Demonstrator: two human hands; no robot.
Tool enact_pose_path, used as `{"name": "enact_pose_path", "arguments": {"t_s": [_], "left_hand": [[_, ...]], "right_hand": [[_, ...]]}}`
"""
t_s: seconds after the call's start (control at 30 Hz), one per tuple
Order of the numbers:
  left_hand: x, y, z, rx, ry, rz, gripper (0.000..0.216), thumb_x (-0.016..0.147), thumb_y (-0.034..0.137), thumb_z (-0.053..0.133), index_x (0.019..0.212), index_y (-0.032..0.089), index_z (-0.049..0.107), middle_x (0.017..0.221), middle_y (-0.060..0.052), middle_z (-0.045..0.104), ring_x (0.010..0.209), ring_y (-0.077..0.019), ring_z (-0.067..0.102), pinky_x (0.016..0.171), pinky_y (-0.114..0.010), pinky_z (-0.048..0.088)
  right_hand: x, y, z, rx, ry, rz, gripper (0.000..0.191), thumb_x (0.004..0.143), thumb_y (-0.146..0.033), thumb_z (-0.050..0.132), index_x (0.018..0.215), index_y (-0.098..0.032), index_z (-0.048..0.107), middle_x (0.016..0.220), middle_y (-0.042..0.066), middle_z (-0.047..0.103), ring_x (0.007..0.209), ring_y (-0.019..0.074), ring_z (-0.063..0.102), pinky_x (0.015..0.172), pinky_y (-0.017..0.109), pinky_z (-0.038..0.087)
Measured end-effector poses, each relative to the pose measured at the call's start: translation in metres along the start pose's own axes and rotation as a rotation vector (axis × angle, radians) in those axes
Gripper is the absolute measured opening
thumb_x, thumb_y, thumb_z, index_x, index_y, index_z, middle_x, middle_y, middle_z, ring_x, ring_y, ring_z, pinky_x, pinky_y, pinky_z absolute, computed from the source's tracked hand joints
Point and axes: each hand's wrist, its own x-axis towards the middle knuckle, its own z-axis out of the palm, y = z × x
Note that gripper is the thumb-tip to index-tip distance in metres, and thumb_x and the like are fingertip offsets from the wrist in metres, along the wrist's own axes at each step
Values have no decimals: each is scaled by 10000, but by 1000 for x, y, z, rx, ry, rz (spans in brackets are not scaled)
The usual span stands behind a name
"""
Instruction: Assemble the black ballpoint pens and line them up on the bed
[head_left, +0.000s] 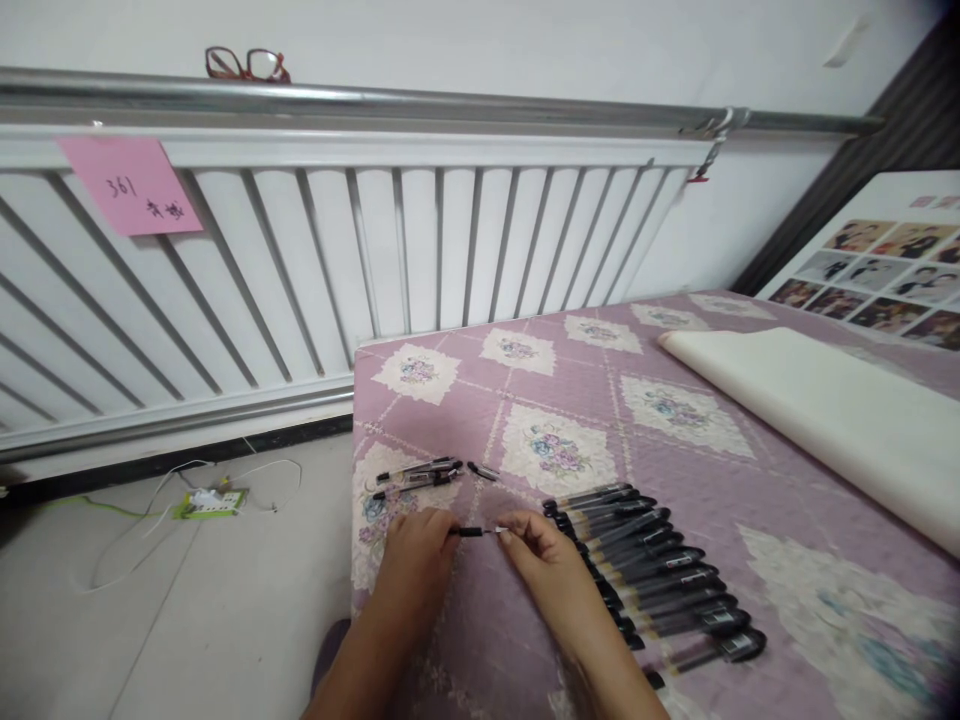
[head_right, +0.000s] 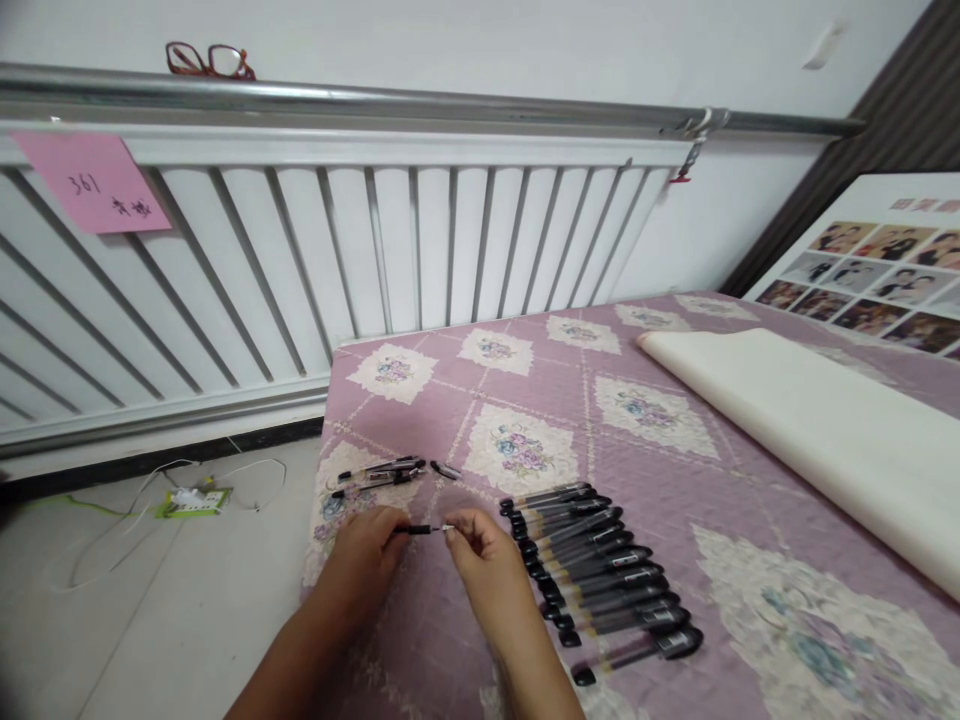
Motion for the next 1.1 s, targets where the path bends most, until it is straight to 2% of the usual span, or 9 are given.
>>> {"name": "enact_pose_path", "arguments": {"t_s": [0.43,0.93,1.1], "left_hand": [[0,-2,-2,-95,16,36,198,858,183,436,905,228,623,921,-20,658,932,-206,563,857,-344,344],[-1,-3,0,-116,12,70,177,857,160,458,888,226,619,904,-5,652,916,-194,557,841,-325,351],[-2,-3,0,-142,20,86,165,856,160,468,900,225,614,908,-6,644,917,-191,553,840,-316,354]], "right_hand": [[-1,1,0,6,-31,-9,211,726,-363,617,840,-188,650,795,26,658,776,192,584,736,288,436],[-3,-3,2,-99,-45,-48,186,724,-344,616,820,-197,678,765,20,680,748,190,605,711,286,463],[-2,-2,0,-58,-53,-54,179,723,-339,630,825,-203,685,784,20,695,759,187,619,728,288,474]]}}
